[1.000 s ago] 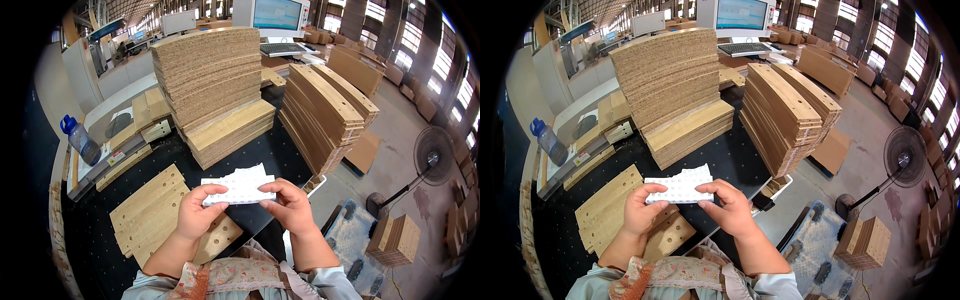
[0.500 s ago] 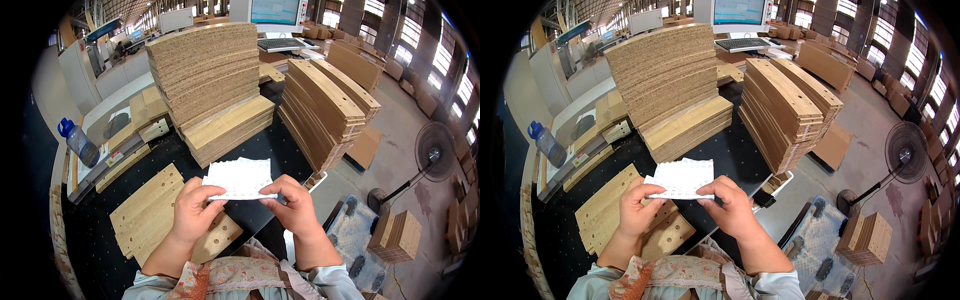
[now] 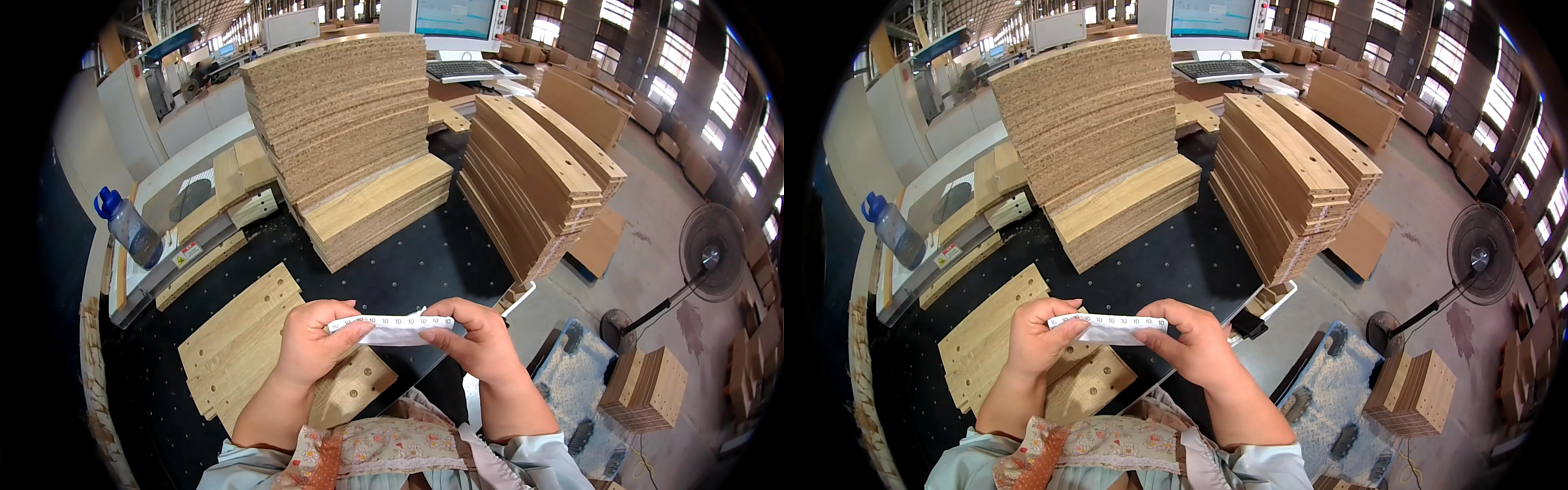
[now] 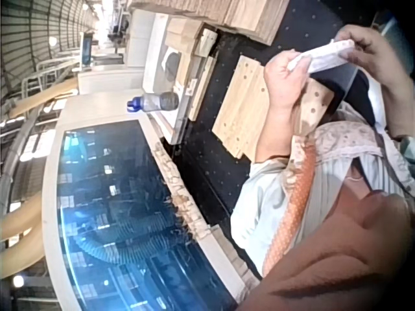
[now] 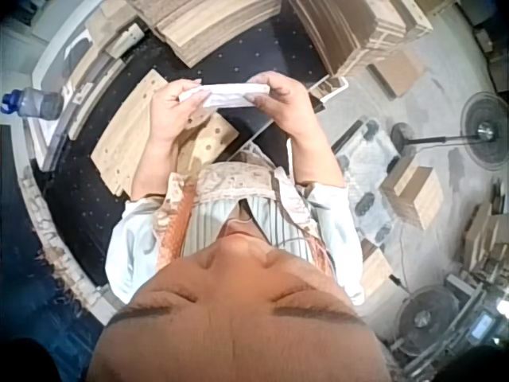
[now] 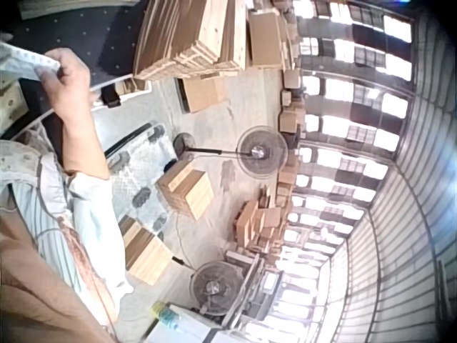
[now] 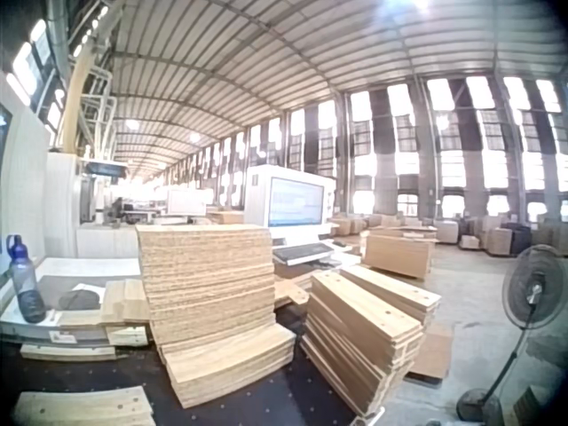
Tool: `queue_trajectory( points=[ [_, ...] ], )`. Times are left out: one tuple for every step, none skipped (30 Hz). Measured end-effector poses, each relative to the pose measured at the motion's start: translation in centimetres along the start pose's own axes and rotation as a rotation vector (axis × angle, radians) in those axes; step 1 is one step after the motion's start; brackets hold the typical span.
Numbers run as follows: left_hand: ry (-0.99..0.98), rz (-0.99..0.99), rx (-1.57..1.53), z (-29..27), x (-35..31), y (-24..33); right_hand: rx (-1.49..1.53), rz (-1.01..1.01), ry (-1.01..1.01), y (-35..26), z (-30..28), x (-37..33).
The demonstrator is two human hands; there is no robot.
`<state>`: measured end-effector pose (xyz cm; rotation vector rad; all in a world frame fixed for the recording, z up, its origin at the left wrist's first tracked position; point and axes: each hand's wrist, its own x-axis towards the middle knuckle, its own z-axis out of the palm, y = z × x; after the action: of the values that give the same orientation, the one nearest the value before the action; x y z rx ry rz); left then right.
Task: The person labels wooden panels by hand using adhesive stickers and stacks them on a table and in a crate.
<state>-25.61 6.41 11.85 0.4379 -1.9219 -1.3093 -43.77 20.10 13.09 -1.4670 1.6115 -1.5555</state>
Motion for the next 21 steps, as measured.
queue_trajectory(
  points=[
    [-0.011, 0.002, -0.005, 0.0, 0.0, 0.0, 0.015, 0.004, -0.005, 0.0, 0.1, 0.0],
    [-0.020, 0.003, -0.009, 0.0, -0.1, -0.1, 0.019, 0.017, -0.005, 0.1, 0.1, 0.0],
    [-0.022, 0.010, -0.030, 0.0, 0.0, 0.0, 0.023, 0.027, -0.003, 0.2, 0.1, -0.1],
    [-0.023, 0.017, -0.052, 0.1, 0.0, 0.0, 0.029, 0.037, -0.001, 0.4, 0.0, -0.1],
    [-0.024, 0.023, -0.073, 0.2, 0.0, 0.0, 0.044, 0.051, 0.005, 0.5, -0.1, -0.3],
    [-0.010, -0.022, -0.126, 0.1, -0.1, 0.0, 0.060, 0.063, 0.008, 0.6, -0.1, -0.3],
    [0.005, -0.067, -0.179, 0.1, -0.2, 0.1, 0.076, 0.076, 0.011, 0.7, -0.1, -0.4],
    [0.020, -0.112, -0.232, 0.0, -0.4, 0.2, 0.089, 0.081, 0.013, 0.8, -0.2, -0.5],
    [0.022, -0.116, -0.277, 0.0, -0.5, 0.1, 0.100, 0.087, 0.017, 1.0, -0.3, -0.5],
    [0.024, -0.119, -0.323, 0.0, -0.6, -0.1, 0.110, 0.093, 0.021, 1.2, -0.3, -0.6],
    [0.025, -0.122, -0.368, 0.0, -0.6, -0.3, 0.107, 0.065, 0.034, 1.5, -0.3, -0.6],
    [0.018, -0.123, -0.377, 0.0, -0.7, -0.5, 0.103, 0.038, 0.048, 1.7, -0.2, -0.6],
    [0.009, -0.124, -0.386, -0.1, -0.7, -0.8, 0.099, 0.010, 0.062, 1.9, -0.2, -0.6],
    [0.001, -0.124, -0.395, -0.1, -0.7, -1.0, 0.093, -0.013, 0.073, 2.0, -0.2, -0.7],
    [-0.034, -0.121, -0.470, 0.1, -0.5, -0.5, 0.088, -0.035, 0.086, 2.1, -0.1, -0.7],
    [-0.068, -0.118, -0.546, 0.6, -0.1, 0.4, 0.082, -0.056, 0.099, 2.2, -0.1, -0.7],
    [-0.104, -0.115, -0.622, 0.8, 0.2, 0.8, 0.064, -0.098, 0.093, 2.0, -0.1, -0.7],
    [-0.170, -0.192, -0.661, 0.4, 0.2, 0.5, 0.051, -0.140, 0.086, 1.8, -0.1, -0.6],
    [-0.160, -0.217, -0.672, 0.3, 0.2, 0.0, 0.037, -0.182, 0.080, 1.6, -0.1, -0.5],
    [-0.150, -0.243, -0.682, 0.3, 0.2, -0.4, 0.028, -0.206, 0.081, 1.6, -0.1, -0.4],
    [-0.145, -0.267, -0.696, 0.5, 0.2, -0.7, 0.013, -0.230, 0.086, 1.7, -0.1, -0.4]
  ],
)
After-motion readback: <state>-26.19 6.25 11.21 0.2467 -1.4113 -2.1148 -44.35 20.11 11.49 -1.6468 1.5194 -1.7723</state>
